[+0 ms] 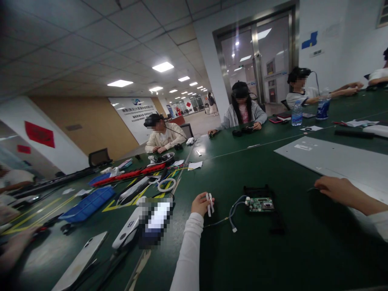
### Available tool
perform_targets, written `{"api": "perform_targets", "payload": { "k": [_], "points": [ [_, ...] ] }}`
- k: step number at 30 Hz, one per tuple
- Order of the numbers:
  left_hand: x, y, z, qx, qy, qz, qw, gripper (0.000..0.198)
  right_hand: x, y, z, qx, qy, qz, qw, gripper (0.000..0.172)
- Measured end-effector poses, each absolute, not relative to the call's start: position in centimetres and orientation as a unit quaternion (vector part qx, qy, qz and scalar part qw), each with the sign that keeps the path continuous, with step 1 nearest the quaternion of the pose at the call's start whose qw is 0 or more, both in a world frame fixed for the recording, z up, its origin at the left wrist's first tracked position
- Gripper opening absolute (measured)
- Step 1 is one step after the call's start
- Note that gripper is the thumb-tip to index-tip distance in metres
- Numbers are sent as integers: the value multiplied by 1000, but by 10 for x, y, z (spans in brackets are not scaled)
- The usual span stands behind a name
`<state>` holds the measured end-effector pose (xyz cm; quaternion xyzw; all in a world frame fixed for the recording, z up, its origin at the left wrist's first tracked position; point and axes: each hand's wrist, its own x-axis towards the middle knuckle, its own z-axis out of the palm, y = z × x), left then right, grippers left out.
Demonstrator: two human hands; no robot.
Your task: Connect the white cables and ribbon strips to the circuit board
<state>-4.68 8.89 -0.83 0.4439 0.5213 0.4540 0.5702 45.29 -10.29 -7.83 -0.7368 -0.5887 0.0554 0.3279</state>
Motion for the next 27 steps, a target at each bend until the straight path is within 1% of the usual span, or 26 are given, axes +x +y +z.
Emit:
{"api": "perform_targets", "payload": {
  "k": [3, 5, 9, 11, 13, 17, 19, 24, 27],
  "points": [
    [-46, 90, -10, 443, 512, 457, 577, 37, 441, -101, -62, -725, -641, 73, 242, 36],
    [-46, 90, -12, 446, 506, 455, 581, 38, 416, -95, -40, -722, -636, 14, 273, 31],
    [-43, 90, -12, 450, 507, 444, 587, 40, 316, -73, 21, -642, -674, -3, 366, 24],
    [-42, 88, -10, 440, 509, 442, 593, 39, 256, -60, 46, -590, -697, 55, 404, 19],
    [-42, 86, -8, 428, 508, 444, 601, 38, 204, -47, 60, -544, -707, 146, 428, 17],
    [-40, 80, -3, 416, 493, 453, 615, 38, 137, -13, 55, -485, -665, 290, 488, 16],
    [-40, 77, -2, 418, 496, 449, 615, 39, 121, 4, 44, -492, -642, 325, 490, 14],
    [-38, 74, -1, 416, 497, 435, 625, 39, 110, 37, 20, -527, -625, 330, 472, 10],
    [-37, 74, -3, 414, 483, 432, 640, 38, 109, 47, 13, -543, -612, 329, 472, 10]
  ]
}}
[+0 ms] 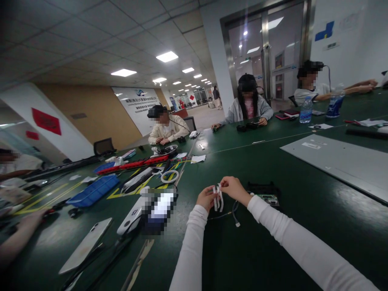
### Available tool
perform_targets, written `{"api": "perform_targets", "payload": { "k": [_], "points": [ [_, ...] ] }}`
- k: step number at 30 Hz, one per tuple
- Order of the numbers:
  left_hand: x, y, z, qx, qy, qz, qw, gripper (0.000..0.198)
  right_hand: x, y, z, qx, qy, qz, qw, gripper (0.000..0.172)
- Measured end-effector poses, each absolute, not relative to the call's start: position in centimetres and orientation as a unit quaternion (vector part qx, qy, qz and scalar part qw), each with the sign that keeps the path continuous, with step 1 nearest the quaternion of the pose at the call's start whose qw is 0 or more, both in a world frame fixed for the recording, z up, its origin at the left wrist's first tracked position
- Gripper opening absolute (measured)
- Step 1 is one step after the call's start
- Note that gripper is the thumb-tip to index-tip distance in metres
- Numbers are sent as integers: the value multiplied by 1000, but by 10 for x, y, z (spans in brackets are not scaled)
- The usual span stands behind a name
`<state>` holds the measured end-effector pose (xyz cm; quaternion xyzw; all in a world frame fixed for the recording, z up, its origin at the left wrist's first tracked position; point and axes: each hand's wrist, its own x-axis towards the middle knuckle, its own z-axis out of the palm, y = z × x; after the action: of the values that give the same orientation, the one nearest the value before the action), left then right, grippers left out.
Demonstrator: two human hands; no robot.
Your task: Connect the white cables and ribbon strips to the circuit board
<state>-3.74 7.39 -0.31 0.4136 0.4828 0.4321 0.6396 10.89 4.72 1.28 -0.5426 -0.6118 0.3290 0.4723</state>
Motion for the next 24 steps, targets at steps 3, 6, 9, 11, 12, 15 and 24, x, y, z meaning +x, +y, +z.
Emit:
{"api": "perform_targets", "payload": {
  "k": [3, 6, 9, 11, 12, 15, 24],
  "points": [
    [-37, 73, -4, 421, 472, 431, 644, 38, 106, 54, 8, -550, -601, 336, 472, 11],
    [-36, 73, -4, 430, 471, 431, 639, 39, 104, 57, 6, -559, -595, 333, 472, 11],
    [-35, 73, -3, 434, 474, 432, 633, 38, 105, 59, 4, -572, -595, 311, 472, 9],
    [-35, 74, -4, 441, 476, 429, 629, 39, 107, 58, 3, -581, -596, 294, 470, 8],
    [-34, 74, -5, 446, 475, 428, 626, 40, 108, 57, 3, -585, -598, 287, 467, 7],
    [-35, 76, -7, 459, 468, 430, 621, 42, 108, 53, 5, -589, -608, 272, 458, 9],
    [-37, 77, -4, 405, 477, 469, 623, 37, 227, -10, 8, -643, -628, 114, 423, 44]
  ]
}}
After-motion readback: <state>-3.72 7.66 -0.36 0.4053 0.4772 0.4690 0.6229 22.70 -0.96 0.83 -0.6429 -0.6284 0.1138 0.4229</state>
